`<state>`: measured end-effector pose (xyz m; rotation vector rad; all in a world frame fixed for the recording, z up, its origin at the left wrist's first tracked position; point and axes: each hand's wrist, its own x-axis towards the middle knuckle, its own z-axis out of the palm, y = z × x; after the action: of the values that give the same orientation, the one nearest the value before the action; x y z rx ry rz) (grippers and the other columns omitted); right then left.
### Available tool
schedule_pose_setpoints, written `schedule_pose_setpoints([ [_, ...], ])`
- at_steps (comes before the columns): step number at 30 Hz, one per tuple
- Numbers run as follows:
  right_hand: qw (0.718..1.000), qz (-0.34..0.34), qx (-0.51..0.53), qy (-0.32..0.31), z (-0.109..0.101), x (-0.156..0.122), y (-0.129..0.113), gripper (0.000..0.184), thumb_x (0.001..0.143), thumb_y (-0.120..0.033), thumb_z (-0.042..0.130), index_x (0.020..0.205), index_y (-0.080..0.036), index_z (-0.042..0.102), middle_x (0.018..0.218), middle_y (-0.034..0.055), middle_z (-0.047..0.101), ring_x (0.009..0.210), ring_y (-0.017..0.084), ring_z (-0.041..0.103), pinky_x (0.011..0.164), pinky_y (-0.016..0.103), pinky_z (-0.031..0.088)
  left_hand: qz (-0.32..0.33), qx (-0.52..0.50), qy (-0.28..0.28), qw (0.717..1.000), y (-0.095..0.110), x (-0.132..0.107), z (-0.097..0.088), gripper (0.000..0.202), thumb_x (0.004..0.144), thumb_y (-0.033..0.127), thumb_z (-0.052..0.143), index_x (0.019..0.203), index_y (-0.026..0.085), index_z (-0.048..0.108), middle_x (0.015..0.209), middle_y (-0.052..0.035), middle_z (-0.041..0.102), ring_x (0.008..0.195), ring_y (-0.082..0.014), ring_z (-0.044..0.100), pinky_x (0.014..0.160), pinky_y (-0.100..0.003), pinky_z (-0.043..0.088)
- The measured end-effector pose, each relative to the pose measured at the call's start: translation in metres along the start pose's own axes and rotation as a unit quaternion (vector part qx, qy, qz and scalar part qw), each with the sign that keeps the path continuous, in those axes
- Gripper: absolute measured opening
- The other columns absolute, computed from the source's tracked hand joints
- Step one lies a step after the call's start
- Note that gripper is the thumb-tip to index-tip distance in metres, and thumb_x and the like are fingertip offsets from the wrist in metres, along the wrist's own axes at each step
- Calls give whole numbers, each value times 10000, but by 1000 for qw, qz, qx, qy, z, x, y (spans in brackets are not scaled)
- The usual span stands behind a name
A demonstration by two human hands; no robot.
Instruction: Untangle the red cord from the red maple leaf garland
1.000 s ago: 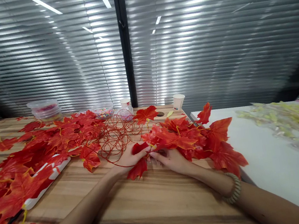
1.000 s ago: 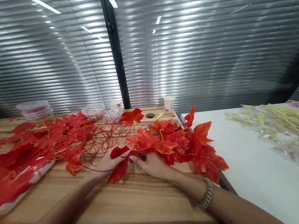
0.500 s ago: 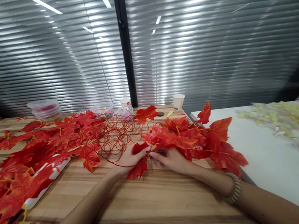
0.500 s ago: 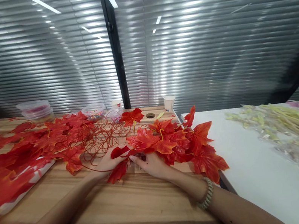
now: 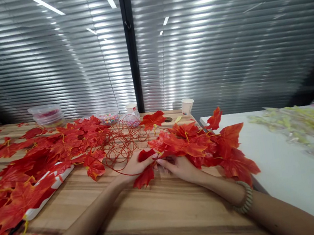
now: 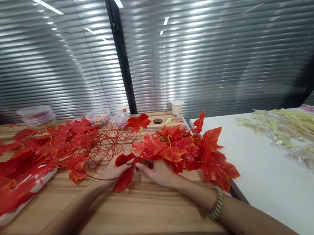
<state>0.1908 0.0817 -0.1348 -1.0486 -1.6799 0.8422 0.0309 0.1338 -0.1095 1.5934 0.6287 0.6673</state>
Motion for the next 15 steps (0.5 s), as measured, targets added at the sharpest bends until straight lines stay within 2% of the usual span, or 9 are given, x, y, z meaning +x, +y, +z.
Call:
schedule_pose_setpoints([
  [4,1000,-6,-4,-1,1,0,0,226,842,-351,450,812,-170,581,806,57,648,796,182,604,763,323,479,6,10,-1,1000,-1,1,0,226,734,326,619,792,108,629,618,-23,609,584,-122,550,578,-222,428],
  [9,1000,-2,10,4,1,-1,1,220,836,-353,465,869,-171,583,867,62,657,835,183,610,793,326,476,2,18,4,1000,0,1,0,272,732,360,615,844,113,635,650,-31,624,557,-116,549,550,-221,424],
  [15,1000,-7,6,13,1,-1,2,229,828,-355,476,825,-161,598,820,65,662,793,192,615,758,332,485,-12,14,3,1000,6,-1,1,266,728,384,615,713,119,607,603,-22,608,551,-116,551,538,-215,425],
])
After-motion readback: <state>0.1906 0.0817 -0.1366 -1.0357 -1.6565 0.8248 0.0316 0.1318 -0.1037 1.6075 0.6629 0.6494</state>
